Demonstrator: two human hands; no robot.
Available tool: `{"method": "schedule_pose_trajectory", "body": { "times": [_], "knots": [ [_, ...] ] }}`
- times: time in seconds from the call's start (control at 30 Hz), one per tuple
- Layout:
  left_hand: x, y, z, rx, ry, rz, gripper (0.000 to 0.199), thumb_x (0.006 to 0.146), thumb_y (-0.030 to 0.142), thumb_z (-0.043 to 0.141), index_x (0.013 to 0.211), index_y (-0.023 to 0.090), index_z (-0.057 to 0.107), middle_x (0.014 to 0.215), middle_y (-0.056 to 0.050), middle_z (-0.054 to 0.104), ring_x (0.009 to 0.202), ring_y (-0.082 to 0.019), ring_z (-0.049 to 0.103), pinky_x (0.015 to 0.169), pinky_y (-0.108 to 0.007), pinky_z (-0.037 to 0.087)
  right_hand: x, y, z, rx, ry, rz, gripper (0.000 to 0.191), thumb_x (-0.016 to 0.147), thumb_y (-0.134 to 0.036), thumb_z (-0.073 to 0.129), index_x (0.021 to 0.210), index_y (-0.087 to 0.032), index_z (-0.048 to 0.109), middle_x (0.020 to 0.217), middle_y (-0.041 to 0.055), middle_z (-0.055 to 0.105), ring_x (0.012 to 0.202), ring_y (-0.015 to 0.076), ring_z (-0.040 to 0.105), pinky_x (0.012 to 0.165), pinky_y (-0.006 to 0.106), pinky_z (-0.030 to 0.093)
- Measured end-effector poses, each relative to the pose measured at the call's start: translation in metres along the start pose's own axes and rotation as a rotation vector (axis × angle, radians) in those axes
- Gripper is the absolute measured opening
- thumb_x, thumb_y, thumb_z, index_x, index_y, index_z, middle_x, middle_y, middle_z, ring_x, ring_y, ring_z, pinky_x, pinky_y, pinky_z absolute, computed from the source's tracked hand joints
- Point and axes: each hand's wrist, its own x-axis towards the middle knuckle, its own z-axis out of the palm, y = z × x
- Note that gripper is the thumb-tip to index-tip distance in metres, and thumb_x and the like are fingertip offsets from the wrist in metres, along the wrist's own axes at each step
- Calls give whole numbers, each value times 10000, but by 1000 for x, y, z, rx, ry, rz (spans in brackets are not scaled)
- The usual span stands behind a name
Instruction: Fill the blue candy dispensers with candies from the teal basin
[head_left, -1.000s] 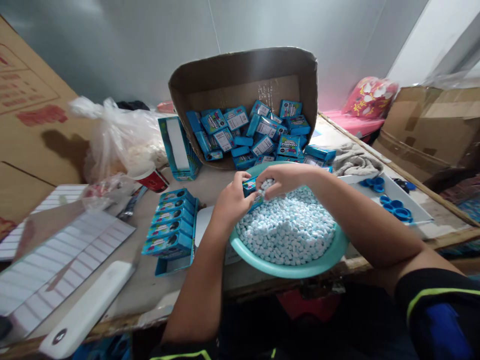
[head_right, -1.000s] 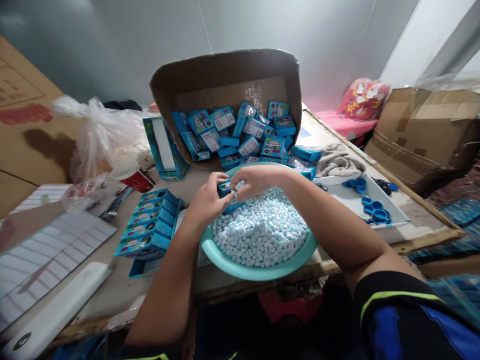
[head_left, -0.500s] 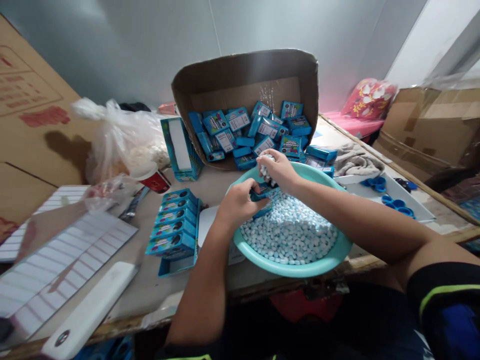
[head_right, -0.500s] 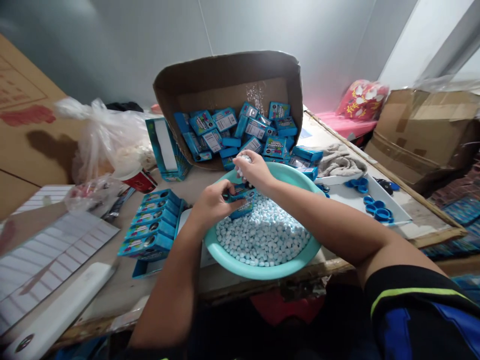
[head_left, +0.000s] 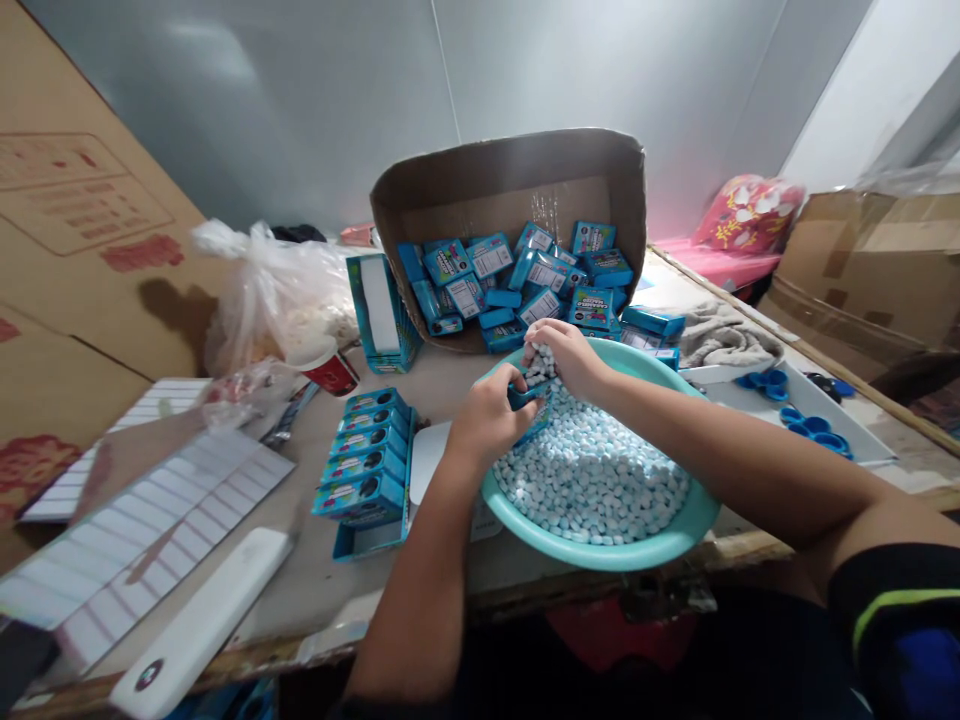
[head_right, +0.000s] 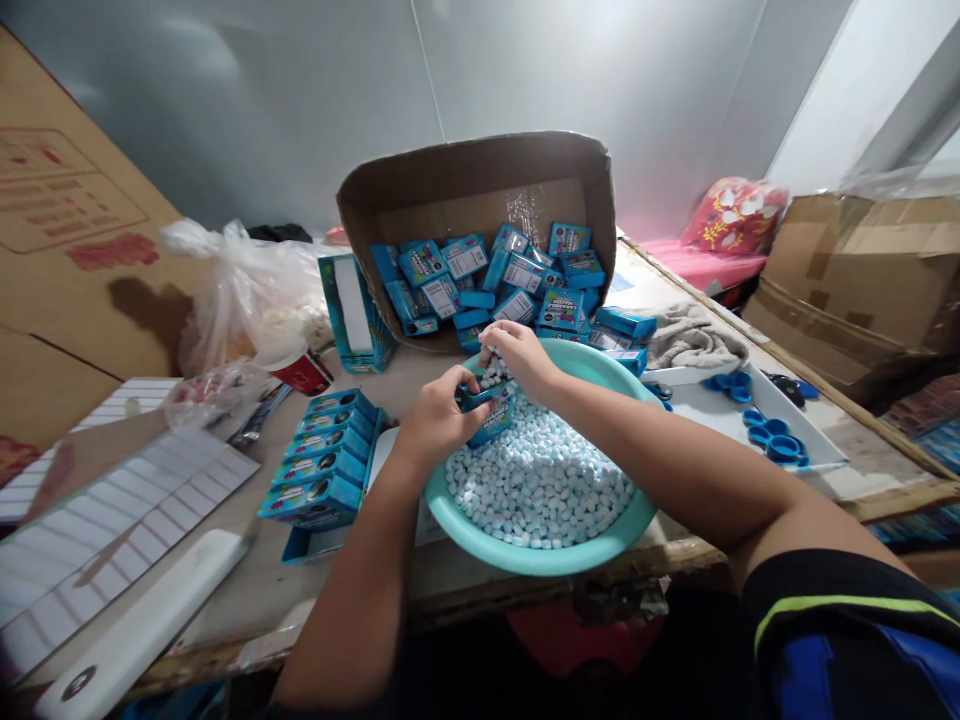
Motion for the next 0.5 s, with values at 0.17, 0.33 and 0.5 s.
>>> {"method": "schedule_pose_trajectory", "body": {
  "times": [0.17,0.33,0.5],
  "knots": [
    [1,-3,2,-22,-9,55,200,870,230,737,1066,226,697,1111,-70,763,1047,-278,708,918,-371,542,0,1,1,-10,-44,9,224,660,-390,672,757,-201,598,683,-8,598,683,157,579,643,273,462],
    [3,-8,5,-60,9,146,198,902,202,678,1093,229,723,1199,-74,753,1168,-291,690,1031,-404,539,1,-2,3,33,-32,38,283,620,-387,698,814,-196,622,712,0,638,720,168,613,654,274,471],
    [1,-7,4,-87,87,117,229,911,200,659,1135,240,687,1215,-66,742,1142,-276,694,982,-395,550,3,-5,1,11,-36,-6,342,649,-414,714,889,-175,668,737,15,682,751,172,633,708,286,484]
  ]
}}
